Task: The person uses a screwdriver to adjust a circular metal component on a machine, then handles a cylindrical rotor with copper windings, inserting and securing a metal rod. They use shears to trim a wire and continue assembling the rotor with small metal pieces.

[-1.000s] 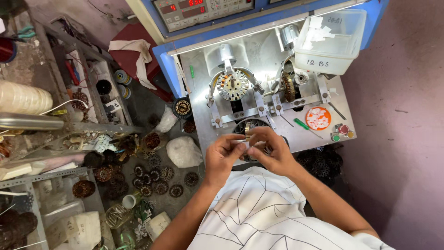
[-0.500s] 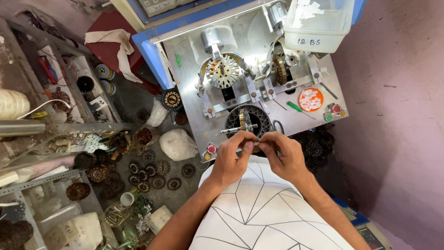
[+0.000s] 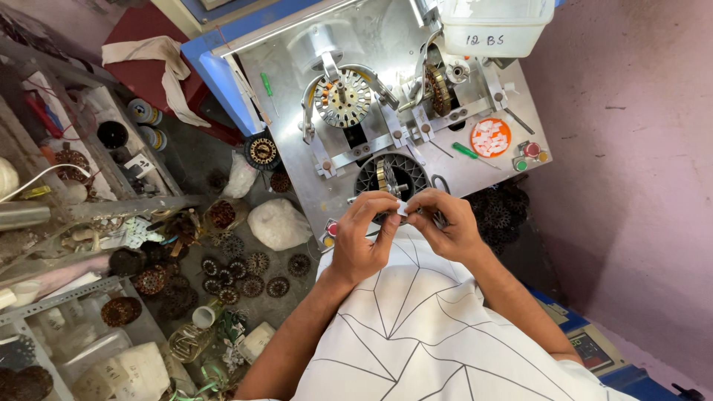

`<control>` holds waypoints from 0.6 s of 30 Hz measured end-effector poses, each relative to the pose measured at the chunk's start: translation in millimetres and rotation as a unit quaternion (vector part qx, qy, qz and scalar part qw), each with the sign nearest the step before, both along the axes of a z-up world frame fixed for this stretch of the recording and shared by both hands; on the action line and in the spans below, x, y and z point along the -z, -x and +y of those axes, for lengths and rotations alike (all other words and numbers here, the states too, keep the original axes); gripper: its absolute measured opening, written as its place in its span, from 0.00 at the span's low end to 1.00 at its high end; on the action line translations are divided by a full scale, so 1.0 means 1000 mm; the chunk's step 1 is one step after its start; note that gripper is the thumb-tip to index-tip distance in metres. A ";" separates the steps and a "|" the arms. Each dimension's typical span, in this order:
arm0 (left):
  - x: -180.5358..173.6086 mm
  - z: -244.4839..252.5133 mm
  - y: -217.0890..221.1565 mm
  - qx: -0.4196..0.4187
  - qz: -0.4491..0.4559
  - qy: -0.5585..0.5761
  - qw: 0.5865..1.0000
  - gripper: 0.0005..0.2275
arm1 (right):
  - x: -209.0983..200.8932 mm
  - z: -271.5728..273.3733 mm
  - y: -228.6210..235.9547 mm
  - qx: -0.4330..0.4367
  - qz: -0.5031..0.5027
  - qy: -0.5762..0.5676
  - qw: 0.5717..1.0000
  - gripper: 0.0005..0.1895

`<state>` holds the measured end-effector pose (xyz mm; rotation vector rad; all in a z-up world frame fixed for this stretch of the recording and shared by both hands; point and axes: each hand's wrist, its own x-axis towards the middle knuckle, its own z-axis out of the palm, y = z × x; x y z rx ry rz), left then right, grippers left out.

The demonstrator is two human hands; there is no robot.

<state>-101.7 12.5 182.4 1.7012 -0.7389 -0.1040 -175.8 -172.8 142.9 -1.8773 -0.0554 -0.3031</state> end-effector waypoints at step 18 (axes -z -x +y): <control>0.026 -0.005 -0.024 0.032 -0.103 -0.025 0.994 0.06 | -0.006 0.006 -0.026 0.012 -0.033 0.148 0.988 0.10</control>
